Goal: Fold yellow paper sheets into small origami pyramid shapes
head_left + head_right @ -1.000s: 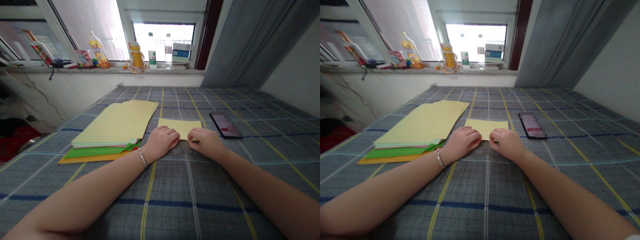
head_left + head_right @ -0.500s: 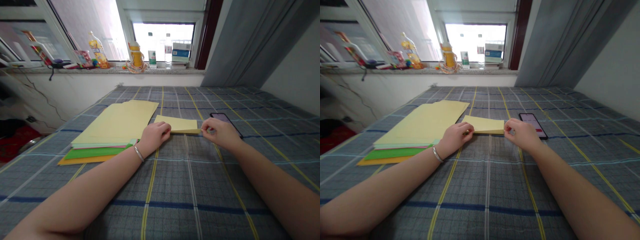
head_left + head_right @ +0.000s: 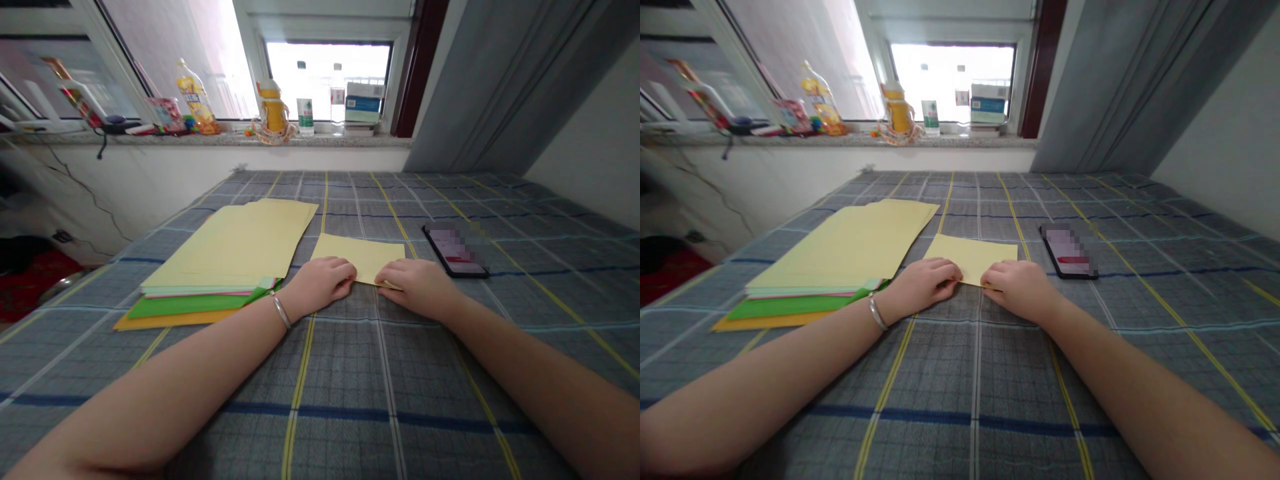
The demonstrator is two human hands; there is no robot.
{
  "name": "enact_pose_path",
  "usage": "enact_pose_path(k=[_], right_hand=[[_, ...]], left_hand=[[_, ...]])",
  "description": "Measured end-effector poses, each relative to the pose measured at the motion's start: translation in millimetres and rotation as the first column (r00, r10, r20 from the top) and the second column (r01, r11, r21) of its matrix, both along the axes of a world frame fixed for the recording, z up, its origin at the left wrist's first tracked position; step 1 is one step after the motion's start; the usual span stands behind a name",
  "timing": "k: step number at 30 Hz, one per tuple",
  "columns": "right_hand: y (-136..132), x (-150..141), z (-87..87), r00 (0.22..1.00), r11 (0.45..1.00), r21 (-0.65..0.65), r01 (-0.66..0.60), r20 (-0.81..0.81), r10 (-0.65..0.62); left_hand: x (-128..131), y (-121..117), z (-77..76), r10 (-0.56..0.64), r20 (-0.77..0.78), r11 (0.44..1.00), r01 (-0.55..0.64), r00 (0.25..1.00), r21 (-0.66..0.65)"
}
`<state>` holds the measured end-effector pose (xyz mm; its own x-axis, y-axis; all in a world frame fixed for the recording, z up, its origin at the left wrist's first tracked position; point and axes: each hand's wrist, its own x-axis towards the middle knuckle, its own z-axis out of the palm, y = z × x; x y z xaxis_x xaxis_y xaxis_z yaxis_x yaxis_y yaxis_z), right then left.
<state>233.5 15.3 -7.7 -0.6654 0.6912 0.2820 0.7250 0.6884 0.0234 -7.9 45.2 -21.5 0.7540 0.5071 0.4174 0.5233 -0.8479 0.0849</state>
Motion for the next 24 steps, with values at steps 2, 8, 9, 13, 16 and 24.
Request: enact_pose_path(k=[2,8,9,13,16,24], right_hand=[[-2,-5,-0.7,1.000,1.000,-0.018,-0.002,0.030,0.002],[-6,-16,-3.3,0.999,1.000,0.007,0.013,0.039,-0.013],[-6,-18,-4.2,0.999,1.000,0.013,0.013,0.043,-0.013],[-6,-23,-6.8,0.999,0.999,0.023,0.030,0.032,-0.031],[-6,-24,-6.7,0.999,0.999,0.000,0.040,0.005,-0.040],[-7,-21,-5.8,0.994,0.992,-0.091,0.092,-0.058,-0.097]], left_hand=[[0,-1,1.4,-0.037,-0.074,0.999,0.039,0.997,0.017],[7,-4,4.3,-0.124,-0.161,0.987,0.139,0.979,0.083],[8,-4,3.8,-0.125,-0.168,0.984,0.143,0.978,0.105],[12,-3,1.9,-0.104,-0.193,0.977,0.137,0.976,0.166],[12,-4,4.9,-0.086,-0.220,0.973,0.129,0.972,0.191],[0,-5,26.4,-0.118,-0.315,0.923,0.221,0.942,0.315]])
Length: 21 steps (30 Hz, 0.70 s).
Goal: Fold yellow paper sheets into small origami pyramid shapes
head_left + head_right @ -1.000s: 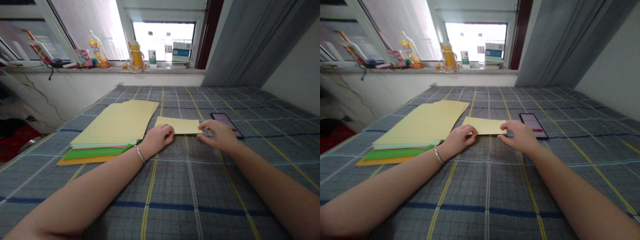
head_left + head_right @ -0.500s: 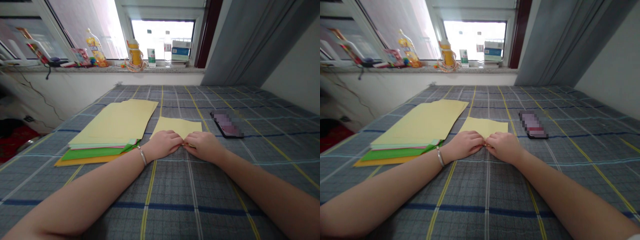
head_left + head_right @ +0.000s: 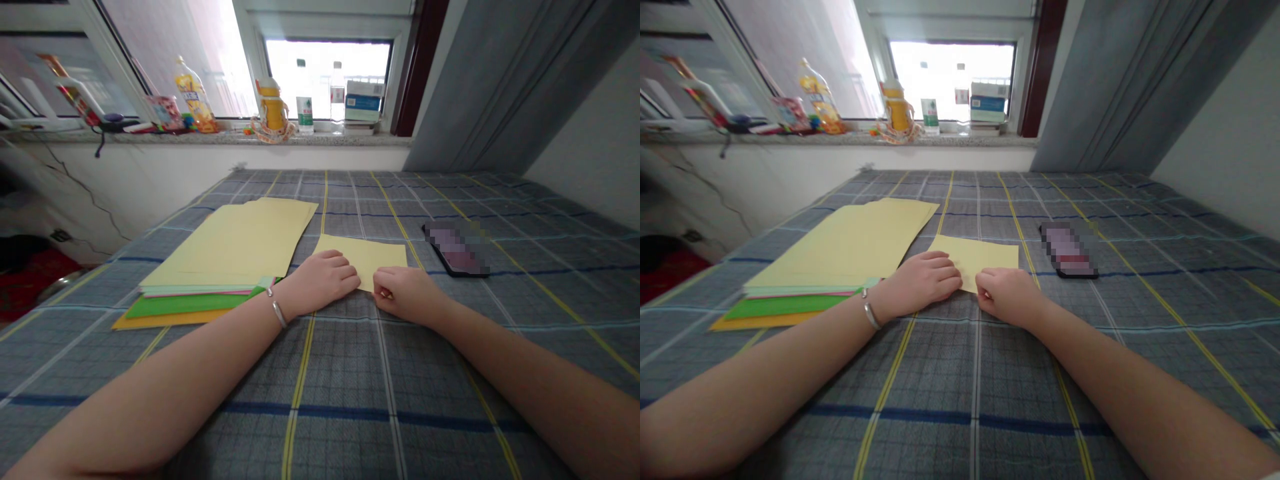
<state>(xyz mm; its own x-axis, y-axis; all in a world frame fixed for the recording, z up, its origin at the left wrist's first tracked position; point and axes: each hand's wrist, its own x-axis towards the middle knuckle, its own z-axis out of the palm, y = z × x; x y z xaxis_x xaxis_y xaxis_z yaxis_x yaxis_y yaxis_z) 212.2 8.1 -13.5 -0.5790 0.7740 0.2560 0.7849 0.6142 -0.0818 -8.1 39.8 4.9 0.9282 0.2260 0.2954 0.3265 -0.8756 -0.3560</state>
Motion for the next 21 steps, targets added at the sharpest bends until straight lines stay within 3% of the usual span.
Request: enact_pose_path(k=[7,21], right_hand=[[1,6,0.7,1.000,1.000,0.000,-0.002,0.008,0.002],[-1,10,5.2,0.998,0.991,-0.117,0.060,0.006,-0.059]], left_hand=[[-14,6,17.0,-0.023,-0.067,0.999,0.025,0.998,0.027],[-33,9,38.4,0.178,-0.164,0.984,-0.172,0.970,0.049]])
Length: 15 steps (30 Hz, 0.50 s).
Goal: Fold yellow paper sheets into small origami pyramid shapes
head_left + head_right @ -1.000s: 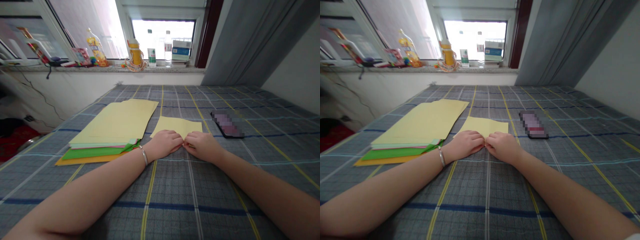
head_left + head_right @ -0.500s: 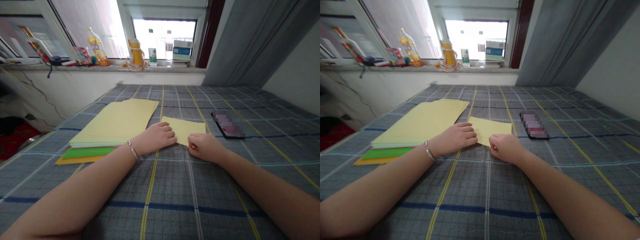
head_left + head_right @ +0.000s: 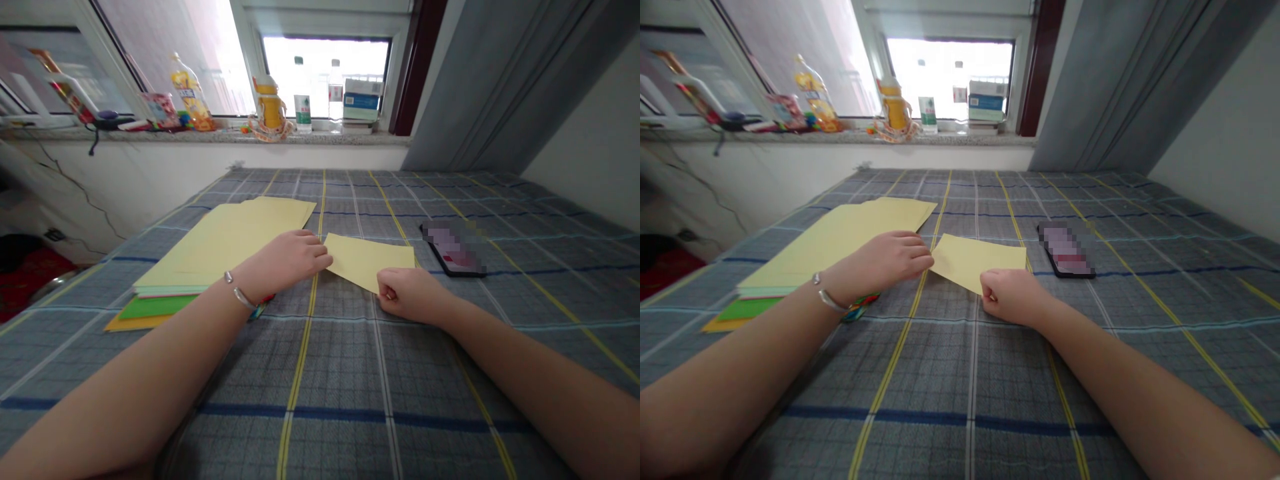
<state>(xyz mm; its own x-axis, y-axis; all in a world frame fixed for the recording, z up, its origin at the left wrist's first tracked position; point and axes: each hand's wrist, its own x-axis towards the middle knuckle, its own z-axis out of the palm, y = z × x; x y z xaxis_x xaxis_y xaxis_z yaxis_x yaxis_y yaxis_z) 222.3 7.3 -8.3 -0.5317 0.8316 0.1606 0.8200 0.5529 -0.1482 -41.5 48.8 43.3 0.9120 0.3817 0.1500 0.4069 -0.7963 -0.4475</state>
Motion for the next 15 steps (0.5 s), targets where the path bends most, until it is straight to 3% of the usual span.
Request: enact_pose_path(k=[9,12,15], right_hand=[[2,5,-1.5,1.000,0.995,-0.101,-0.010,-0.014,0.008],[3,6,-1.1,1.000,0.993,-0.116,-0.019,0.001,0.020],[3,5,1.0,0.999,0.994,-0.104,-0.045,0.018,0.047]], left_hand=[[-12,5,7.7,0.162,-0.055,0.985,-0.165,0.985,-0.041],[-10,5,0.9,0.213,-0.014,0.976,-0.213,0.977,-0.052],[0,2,-12.5,0.179,0.028,0.975,-0.173,0.983,-0.142]])
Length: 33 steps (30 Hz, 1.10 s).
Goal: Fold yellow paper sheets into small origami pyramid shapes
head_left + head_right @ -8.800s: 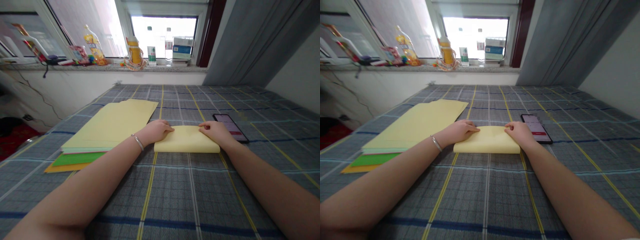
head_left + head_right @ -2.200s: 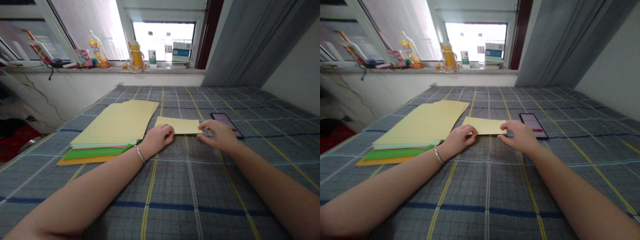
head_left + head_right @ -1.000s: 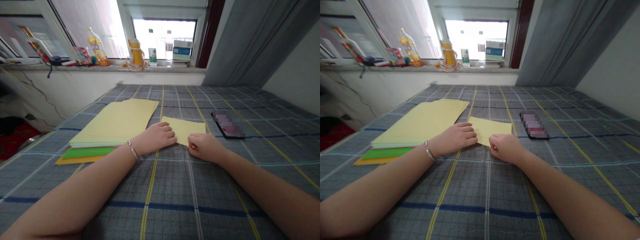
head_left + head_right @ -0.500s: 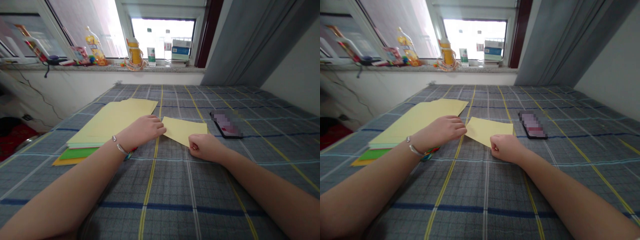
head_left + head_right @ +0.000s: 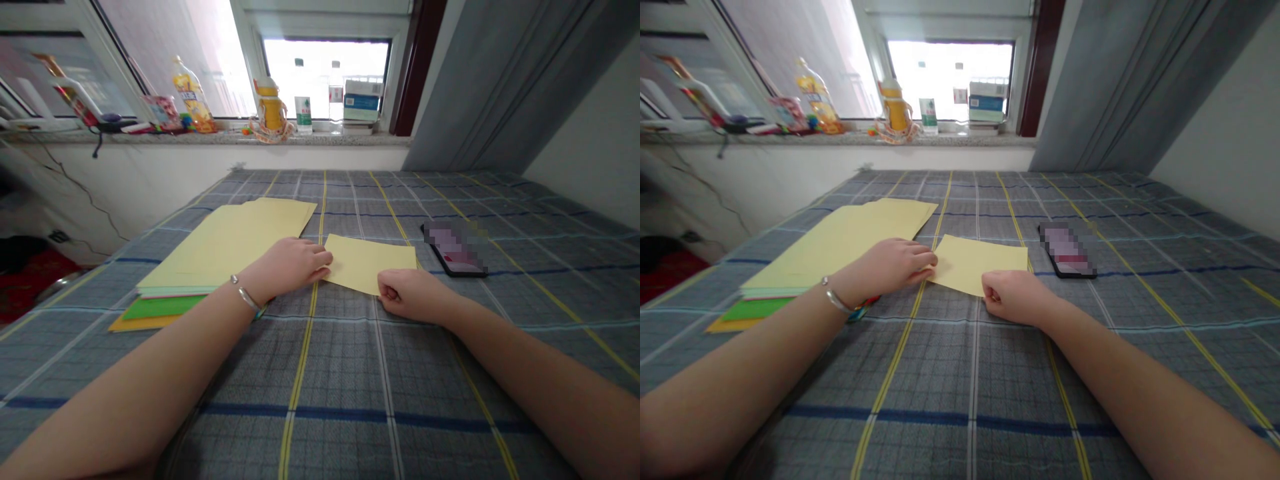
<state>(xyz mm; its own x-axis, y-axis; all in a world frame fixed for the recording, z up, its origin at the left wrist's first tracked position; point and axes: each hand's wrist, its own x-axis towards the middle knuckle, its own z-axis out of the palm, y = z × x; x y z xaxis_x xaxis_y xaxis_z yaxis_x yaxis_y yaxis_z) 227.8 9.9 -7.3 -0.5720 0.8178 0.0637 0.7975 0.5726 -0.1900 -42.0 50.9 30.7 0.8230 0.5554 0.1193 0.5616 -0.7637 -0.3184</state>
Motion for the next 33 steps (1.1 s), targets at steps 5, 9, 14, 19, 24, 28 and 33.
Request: enact_pose_path(k=[5,9,14,19,24,28,33], right_hand=[[-2,3,5.5,0.998,0.998,0.033,-0.048,0.045,0.047],[-3,13,6.0,0.988,0.997,0.069,-0.044,0.152,0.033],[-1,26,6.5,0.946,0.996,0.068,0.058,0.314,-0.077],[5,40,9.8,0.943,0.996,-0.027,0.087,0.326,-0.073],[17,52,6.2,0.952,0.996,0.020,0.091,0.290,-0.093],[28,59,1.7,0.972,0.996,0.066,0.057,0.225,-0.070],[35,63,1.8,0.977,0.994,0.105,0.035,0.204,-0.056]], left_hand=[[16,-8,-18.2,-0.134,-0.010,0.988,0.133,0.991,-0.083],[15,-8,-21.1,-0.123,-0.035,0.991,0.121,0.992,-0.056],[12,-4,-21.0,-0.072,-0.062,0.997,0.070,0.995,-0.035],[12,-4,-22.0,0.022,-0.040,0.997,-0.025,0.999,-0.069],[13,-7,-25.4,0.133,0.014,0.989,-0.132,0.991,-0.071],[16,-12,-28.7,0.254,0.040,0.967,-0.252,0.966,-0.040],[17,-14,-28.2,0.287,0.067,0.958,-0.286,0.955,-0.025]])
